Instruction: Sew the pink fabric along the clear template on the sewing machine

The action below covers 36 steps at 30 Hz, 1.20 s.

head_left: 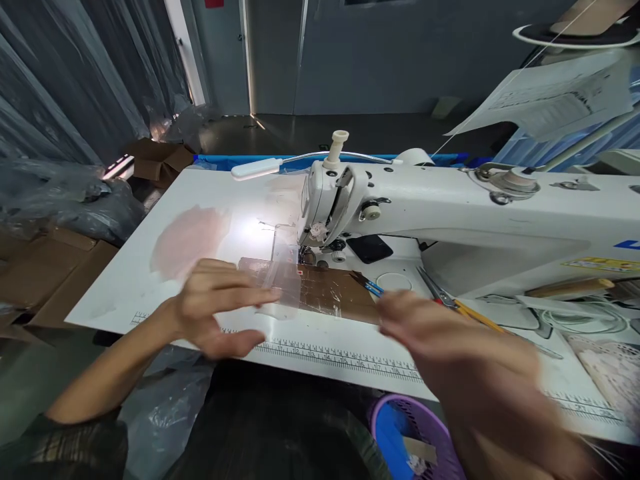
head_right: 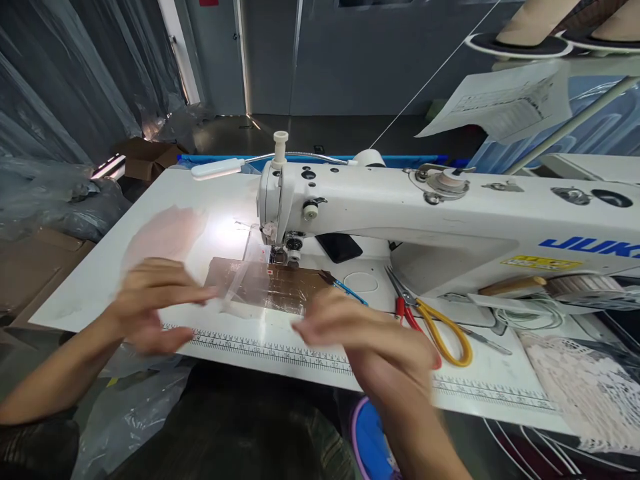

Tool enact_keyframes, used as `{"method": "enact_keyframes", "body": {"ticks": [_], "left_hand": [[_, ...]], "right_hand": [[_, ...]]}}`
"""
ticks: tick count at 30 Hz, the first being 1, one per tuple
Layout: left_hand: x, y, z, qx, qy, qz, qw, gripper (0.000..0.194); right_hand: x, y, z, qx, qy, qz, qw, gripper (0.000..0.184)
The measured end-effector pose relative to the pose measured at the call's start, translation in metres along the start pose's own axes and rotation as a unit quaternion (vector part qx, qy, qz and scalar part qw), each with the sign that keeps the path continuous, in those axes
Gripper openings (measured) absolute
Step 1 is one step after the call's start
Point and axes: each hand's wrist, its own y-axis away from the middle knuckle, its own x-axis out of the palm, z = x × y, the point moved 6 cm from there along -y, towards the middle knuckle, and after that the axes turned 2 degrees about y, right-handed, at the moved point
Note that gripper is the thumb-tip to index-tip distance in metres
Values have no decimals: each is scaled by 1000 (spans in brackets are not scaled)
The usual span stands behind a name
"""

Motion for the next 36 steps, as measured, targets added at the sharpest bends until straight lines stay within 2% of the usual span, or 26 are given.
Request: {"method": "enact_keyframes", "body": {"ticks": [2, 4, 6, 9, 12, 15, 18, 24, 30, 36], "left_hand": [[34, 1, 10, 43, -3, 111, 993, 32], [62, 8, 24, 65, -30, 185, 980, 28], [81, 14, 35, 79, -40, 217, 972, 18], [94, 18, 47, 99, -35, 217, 970, 12], [96, 18, 55, 107, -9, 183, 977, 16], [94, 18, 63, 83, 19, 139, 987, 18], [92, 20, 64, 71, 5, 107, 992, 15], [92, 21, 54, 116, -79, 109, 984, 10], [93, 24, 55, 129, -77, 105, 983, 10], [93, 23, 55, 127, -86, 98, 983, 9]], "right_hand": [[20, -23, -18, 5, -31, -6, 999, 30], [44, -45, -38, 5, -5, 32, 999, 32], [65, -58, -55, -1, 59, 82, 995, 38], [80, -63, -76, 3, 143, 126, 982, 42], [82, -60, -87, 12, 183, 121, 976, 41], [81, -56, -90, 9, 175, 103, 979, 42], [81, -56, -88, -7, 157, 94, 983, 41], [78, -55, -89, 28, 112, 79, 990, 45], [77, -54, -84, -6, 135, 76, 988, 42], [79, -54, -81, -12, 155, 75, 985, 39]]}}
